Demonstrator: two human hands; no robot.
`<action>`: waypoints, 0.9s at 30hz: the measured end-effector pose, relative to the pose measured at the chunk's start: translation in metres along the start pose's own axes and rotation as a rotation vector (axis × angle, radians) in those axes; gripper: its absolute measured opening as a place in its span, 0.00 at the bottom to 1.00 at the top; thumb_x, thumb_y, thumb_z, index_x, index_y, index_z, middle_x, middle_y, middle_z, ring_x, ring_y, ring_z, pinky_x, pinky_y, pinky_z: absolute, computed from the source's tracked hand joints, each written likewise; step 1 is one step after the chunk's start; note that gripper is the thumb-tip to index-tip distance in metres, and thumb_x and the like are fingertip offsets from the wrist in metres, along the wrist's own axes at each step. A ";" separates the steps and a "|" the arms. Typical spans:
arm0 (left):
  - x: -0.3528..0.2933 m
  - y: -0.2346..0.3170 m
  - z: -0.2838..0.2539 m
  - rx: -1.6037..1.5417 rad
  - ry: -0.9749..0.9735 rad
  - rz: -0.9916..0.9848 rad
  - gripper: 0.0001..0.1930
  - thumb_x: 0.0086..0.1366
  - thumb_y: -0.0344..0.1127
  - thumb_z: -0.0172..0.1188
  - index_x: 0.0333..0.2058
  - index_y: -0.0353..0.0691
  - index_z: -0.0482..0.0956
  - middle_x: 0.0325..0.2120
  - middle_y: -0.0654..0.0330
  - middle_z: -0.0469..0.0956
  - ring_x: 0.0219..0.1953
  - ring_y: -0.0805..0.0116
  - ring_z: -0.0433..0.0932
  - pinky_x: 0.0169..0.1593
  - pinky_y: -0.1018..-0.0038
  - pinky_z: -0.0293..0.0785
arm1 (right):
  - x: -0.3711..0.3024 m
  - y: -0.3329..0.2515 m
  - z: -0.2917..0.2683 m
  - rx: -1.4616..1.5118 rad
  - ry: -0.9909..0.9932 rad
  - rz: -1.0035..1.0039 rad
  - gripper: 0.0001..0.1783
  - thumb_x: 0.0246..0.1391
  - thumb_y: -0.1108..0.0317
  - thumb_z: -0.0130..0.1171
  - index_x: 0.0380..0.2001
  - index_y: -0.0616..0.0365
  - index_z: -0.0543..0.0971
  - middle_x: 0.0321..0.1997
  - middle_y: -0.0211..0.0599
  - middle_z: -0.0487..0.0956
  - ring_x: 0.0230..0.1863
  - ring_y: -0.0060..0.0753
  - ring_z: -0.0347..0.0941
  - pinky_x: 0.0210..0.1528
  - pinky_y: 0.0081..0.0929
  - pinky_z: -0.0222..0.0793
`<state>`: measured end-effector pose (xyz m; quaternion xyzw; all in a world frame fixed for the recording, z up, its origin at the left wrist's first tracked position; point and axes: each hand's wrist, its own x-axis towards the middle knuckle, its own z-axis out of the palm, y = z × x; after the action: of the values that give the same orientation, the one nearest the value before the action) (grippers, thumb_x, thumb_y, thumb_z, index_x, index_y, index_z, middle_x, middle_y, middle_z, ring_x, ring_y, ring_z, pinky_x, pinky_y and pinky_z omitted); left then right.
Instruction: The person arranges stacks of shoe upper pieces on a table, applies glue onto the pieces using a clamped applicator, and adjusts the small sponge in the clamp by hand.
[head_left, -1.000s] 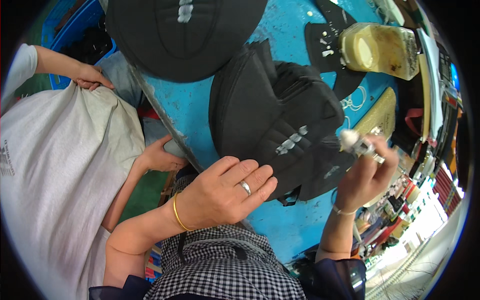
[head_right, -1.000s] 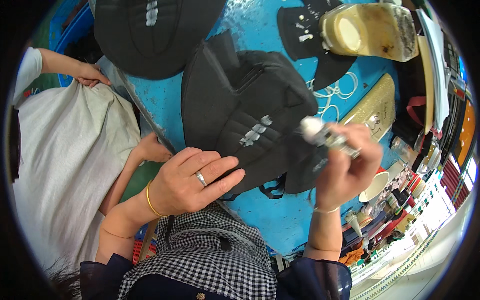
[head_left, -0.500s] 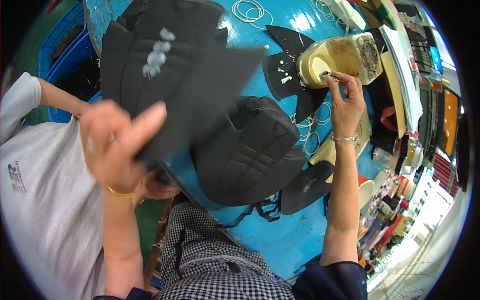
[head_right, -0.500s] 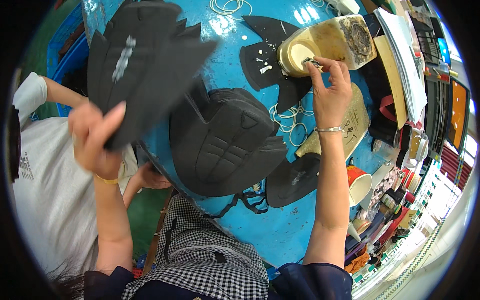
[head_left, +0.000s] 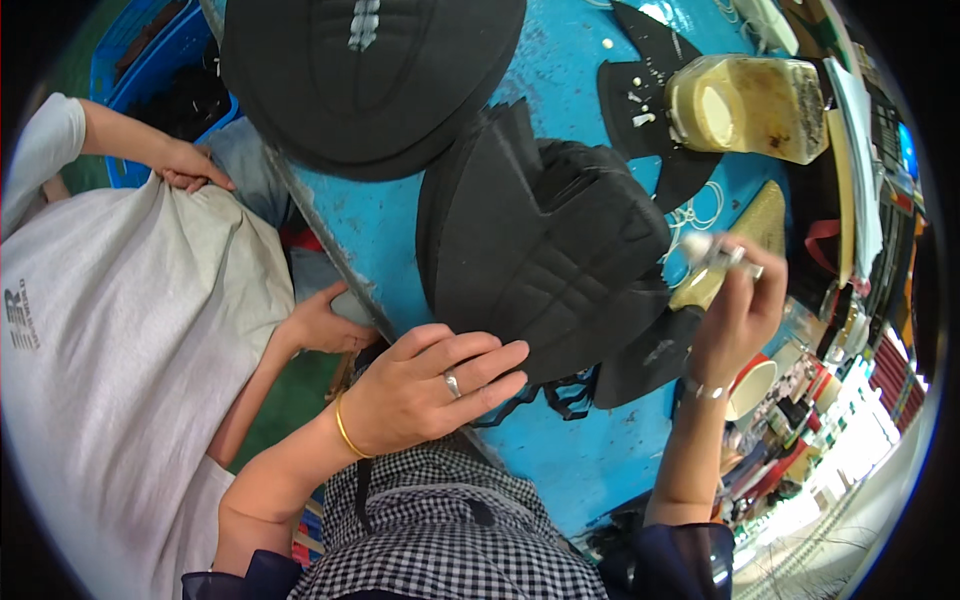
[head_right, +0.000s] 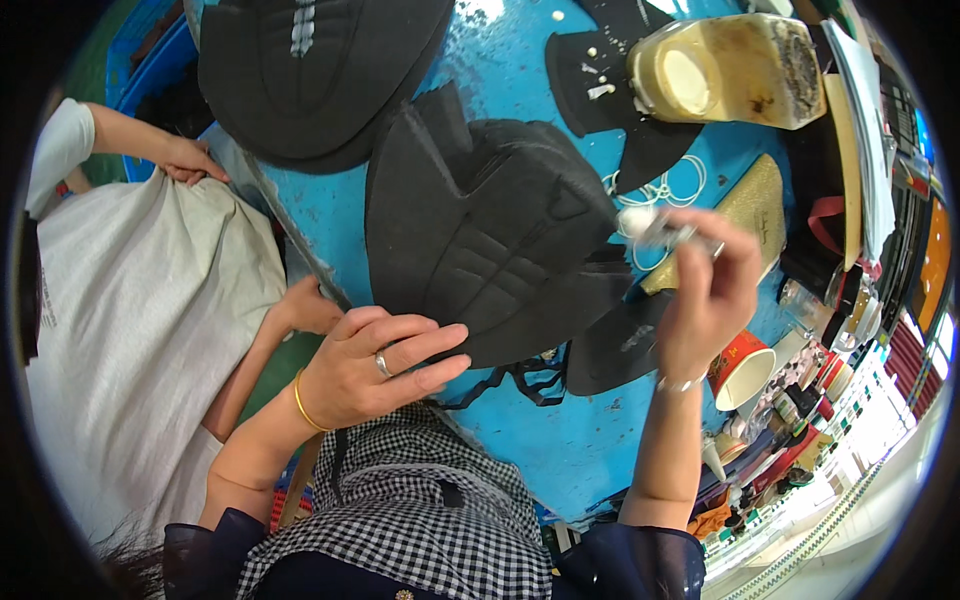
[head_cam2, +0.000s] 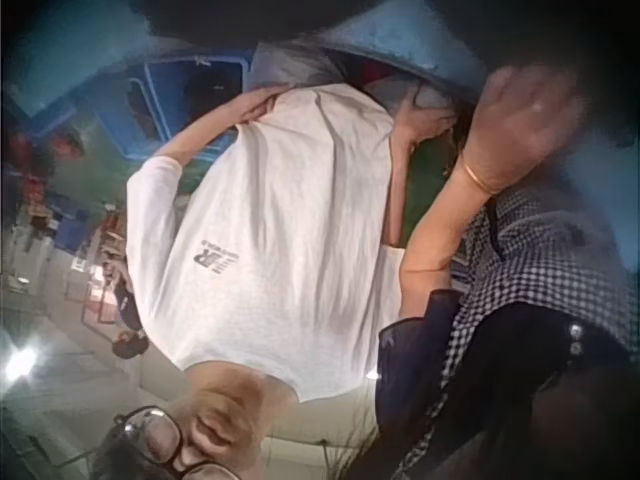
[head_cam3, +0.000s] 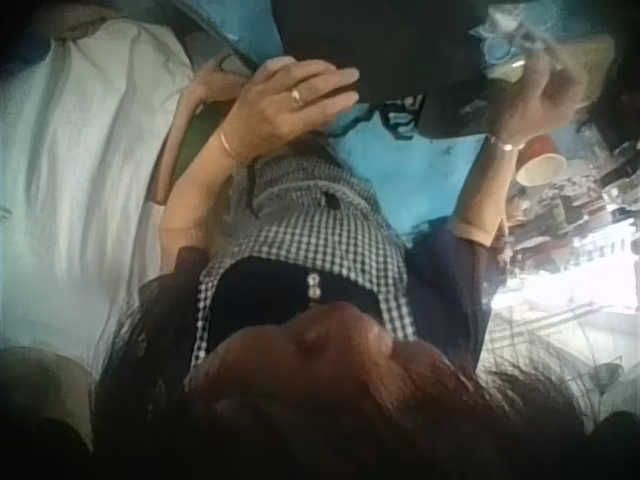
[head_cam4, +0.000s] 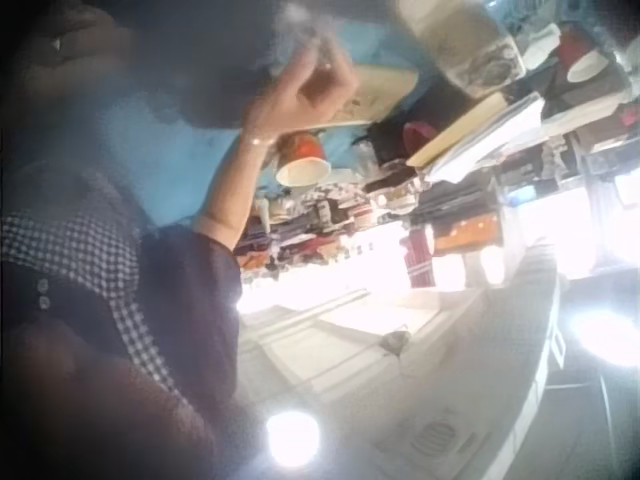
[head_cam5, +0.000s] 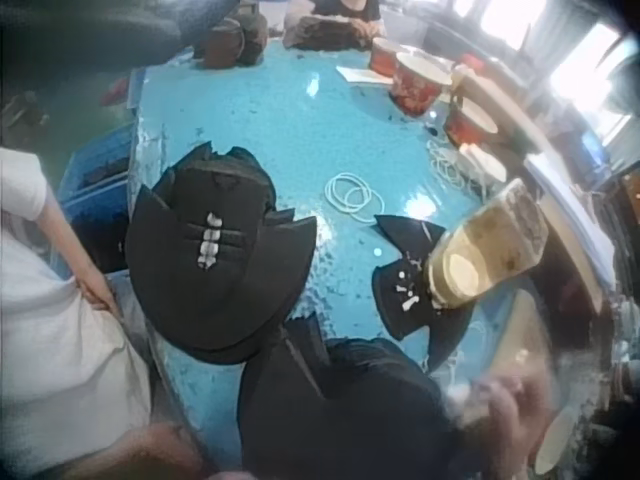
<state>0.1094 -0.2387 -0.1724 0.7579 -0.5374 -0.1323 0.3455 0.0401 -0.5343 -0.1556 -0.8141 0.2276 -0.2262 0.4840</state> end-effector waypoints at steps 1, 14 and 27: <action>0.001 0.000 0.003 -0.013 -0.003 -0.001 0.16 0.52 0.35 0.65 0.42 0.52 0.81 0.51 0.70 0.76 0.47 0.74 0.74 0.47 0.75 0.66 | -0.016 -0.005 0.003 0.067 -0.089 -0.082 0.09 0.53 0.74 0.60 0.37 0.63 0.74 0.41 0.44 0.81 0.40 0.33 0.76 0.47 0.29 0.70; 0.003 0.000 0.006 0.009 0.057 -0.007 0.11 0.55 0.33 0.60 0.39 0.50 0.83 0.48 0.70 0.79 0.45 0.76 0.75 0.45 0.76 0.66 | -0.042 -0.025 0.047 -0.260 -0.311 -0.421 0.20 0.38 0.77 0.72 0.36 0.56 0.76 0.39 0.37 0.84 0.34 0.35 0.70 0.40 0.30 0.66; 0.011 0.001 -0.004 -0.025 0.045 0.004 0.10 0.54 0.32 0.59 0.36 0.44 0.83 0.44 0.63 0.81 0.41 0.71 0.78 0.42 0.75 0.72 | -0.055 -0.038 0.047 -0.263 -0.391 -0.345 0.20 0.39 0.72 0.73 0.36 0.52 0.76 0.37 0.32 0.84 0.33 0.32 0.69 0.43 0.35 0.61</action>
<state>0.1151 -0.2471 -0.1667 0.7552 -0.5292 -0.1213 0.3674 0.0295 -0.4535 -0.1497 -0.9248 0.0158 -0.1125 0.3632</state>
